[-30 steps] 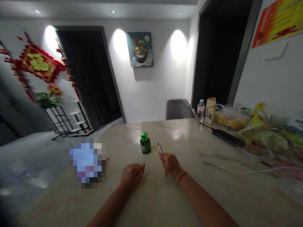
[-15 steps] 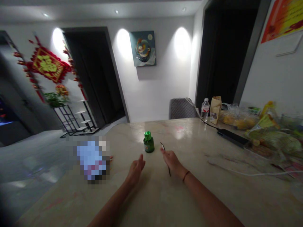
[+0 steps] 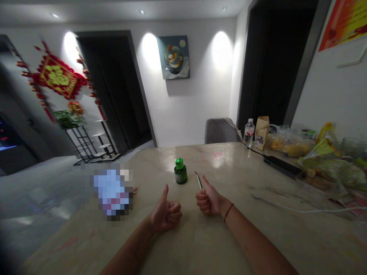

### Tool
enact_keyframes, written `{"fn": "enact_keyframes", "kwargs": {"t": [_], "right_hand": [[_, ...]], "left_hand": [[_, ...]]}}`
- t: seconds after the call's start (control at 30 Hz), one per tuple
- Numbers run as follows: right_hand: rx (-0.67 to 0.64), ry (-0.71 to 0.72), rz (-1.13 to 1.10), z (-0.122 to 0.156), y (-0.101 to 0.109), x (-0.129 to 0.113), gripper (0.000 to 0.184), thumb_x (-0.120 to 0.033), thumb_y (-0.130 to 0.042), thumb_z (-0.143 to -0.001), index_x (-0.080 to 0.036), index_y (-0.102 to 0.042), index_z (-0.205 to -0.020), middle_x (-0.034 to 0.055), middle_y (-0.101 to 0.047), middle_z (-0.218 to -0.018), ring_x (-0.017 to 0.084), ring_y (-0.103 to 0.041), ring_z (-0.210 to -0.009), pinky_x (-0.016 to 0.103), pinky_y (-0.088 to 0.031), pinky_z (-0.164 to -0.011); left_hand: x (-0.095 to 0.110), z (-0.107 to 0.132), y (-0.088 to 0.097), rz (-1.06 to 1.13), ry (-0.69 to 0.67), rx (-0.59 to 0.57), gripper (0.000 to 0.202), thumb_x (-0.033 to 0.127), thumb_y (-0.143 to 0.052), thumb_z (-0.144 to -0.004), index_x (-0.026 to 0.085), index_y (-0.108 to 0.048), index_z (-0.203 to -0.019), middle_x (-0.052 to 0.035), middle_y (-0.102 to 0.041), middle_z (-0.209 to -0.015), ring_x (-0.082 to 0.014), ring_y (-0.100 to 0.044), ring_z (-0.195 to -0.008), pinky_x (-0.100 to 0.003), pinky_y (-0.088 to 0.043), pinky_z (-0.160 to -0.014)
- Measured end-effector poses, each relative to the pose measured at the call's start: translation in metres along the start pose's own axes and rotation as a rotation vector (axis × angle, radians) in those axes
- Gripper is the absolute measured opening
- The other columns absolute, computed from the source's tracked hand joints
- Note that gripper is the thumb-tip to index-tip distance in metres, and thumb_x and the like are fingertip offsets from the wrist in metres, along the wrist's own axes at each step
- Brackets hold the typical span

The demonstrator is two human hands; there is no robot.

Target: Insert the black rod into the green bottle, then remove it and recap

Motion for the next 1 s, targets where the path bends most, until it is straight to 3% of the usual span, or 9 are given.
{"fn": "enact_keyframes", "kwargs": {"t": [0.13, 0.2, 0.27, 0.3, 0.47, 0.57, 0.67, 0.83, 1.0], "right_hand": [[0.047, 0.010, 0.019, 0.003, 0.003, -0.003, 0.068, -0.080, -0.004, -0.065, -0.020, -0.019, -0.040, -0.0079, -0.019, -0.030, 0.003, -0.010, -0.025, 0.015, -0.011, -0.025], [0.075, 0.076, 0.035, 0.006, 0.003, -0.009, 0.067, -0.079, -0.002, -0.066, -0.020, -0.017, -0.040, -0.0083, -0.016, -0.031, 0.003, -0.009, -0.026, 0.016, -0.011, -0.026], [0.153, 0.177, 0.081, 0.008, 0.005, -0.018, 0.064, -0.076, -0.005, -0.071, -0.020, -0.017, -0.041, -0.0087, -0.015, -0.032, 0.003, -0.009, -0.027, 0.016, -0.011, -0.028], [0.219, 0.230, 0.126, 0.008, 0.008, -0.022, 0.062, -0.072, -0.011, -0.074, -0.020, -0.017, -0.042, -0.0090, -0.015, -0.033, 0.003, -0.010, -0.027, 0.016, -0.010, -0.028], [0.755, 0.446, 0.626, 0.010, 0.027, -0.036, 0.041, -0.048, -0.040, -0.080, -0.019, -0.037, -0.051, -0.0100, -0.025, -0.038, 0.004, -0.018, -0.030, 0.017, -0.014, -0.032], [0.918, 0.558, 0.957, 0.004, 0.029, -0.047, 0.024, -0.038, -0.045, -0.078, -0.017, -0.051, -0.065, -0.0075, -0.037, -0.043, 0.006, -0.034, -0.035, 0.019, -0.027, -0.037], [0.995, 0.656, 1.145, -0.007, 0.026, -0.061, 0.015, -0.028, -0.055, -0.071, -0.017, -0.054, -0.081, -0.0011, -0.055, -0.064, 0.010, -0.052, -0.057, 0.023, -0.042, -0.055], [1.043, 0.720, 1.242, -0.034, 0.010, -0.093, 0.051, -0.030, -0.068, -0.060, -0.014, -0.050, -0.106, 0.0110, -0.055, -0.103, 0.018, -0.054, -0.092, 0.032, -0.043, -0.081], [1.066, 0.732, 1.217, -0.060, -0.005, -0.118, 0.063, -0.038, -0.068, -0.060, -0.011, -0.046, -0.112, 0.0135, -0.056, -0.104, 0.018, -0.054, -0.094, 0.030, -0.043, -0.079]], "left_hand": [[0.002, -0.003, 0.003, -0.078, -0.043, 0.148, 0.066, 0.082, -0.011, -0.062, 0.019, -0.021, -0.043, 0.0077, -0.017, -0.041, -0.0030, -0.011, -0.034, -0.015, -0.006, -0.031], [0.011, -0.003, 0.015, -0.160, -0.184, 0.385, 0.061, 0.075, -0.015, -0.068, 0.020, -0.021, -0.044, 0.0076, -0.017, -0.042, -0.0037, -0.012, -0.035, -0.016, -0.009, -0.033], [0.027, 0.009, 0.033, -0.278, -0.464, 0.789, 0.049, 0.060, -0.022, -0.076, 0.020, -0.023, -0.047, 0.0077, -0.018, -0.043, -0.0050, -0.015, -0.036, -0.017, -0.014, -0.035], [0.034, 0.019, 0.041, -0.352, -0.593, 1.029, 0.041, 0.051, -0.025, -0.077, 0.020, -0.026, -0.049, 0.0075, -0.020, -0.044, -0.0056, -0.017, -0.036, -0.018, -0.017, -0.036], [0.043, 0.037, 0.060, -0.587, -0.805, 1.338, 0.011, 0.026, -0.035, -0.069, 0.020, -0.043, -0.065, 0.0062, -0.034, -0.049, -0.0087, -0.032, -0.043, -0.020, -0.024, -0.042], [0.044, 0.035, 0.062, -0.779, -0.798, 1.352, 0.012, 0.022, -0.035, -0.066, 0.019, -0.046, -0.063, 0.0046, -0.039, -0.049, -0.0103, -0.039, -0.047, -0.021, -0.027, -0.045], [0.042, 0.032, 0.063, -0.814, -0.760, 1.351, 0.015, 0.021, -0.034, -0.067, 0.019, -0.048, -0.064, 0.0029, -0.047, -0.053, -0.0113, -0.045, -0.049, -0.021, -0.032, -0.047], [0.044, 0.034, 0.057, -0.865, -0.720, 1.366, 0.016, 0.023, -0.037, -0.067, 0.018, -0.053, -0.068, -0.0007, -0.058, -0.063, -0.0150, -0.054, -0.063, -0.024, -0.039, -0.058], [0.047, 0.037, 0.050, -0.951, -0.705, 1.389, 0.016, 0.023, -0.038, -0.067, 0.019, -0.053, -0.064, -0.0013, -0.059, -0.066, -0.0167, -0.054, -0.067, -0.026, -0.037, -0.062]]}}
Point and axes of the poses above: each hand's wrist, its own z-axis away from the middle knuckle, its own y-axis out of the back of the hand, x = y × z, the point moved 5 cm from there along -z, towards the middle knuckle
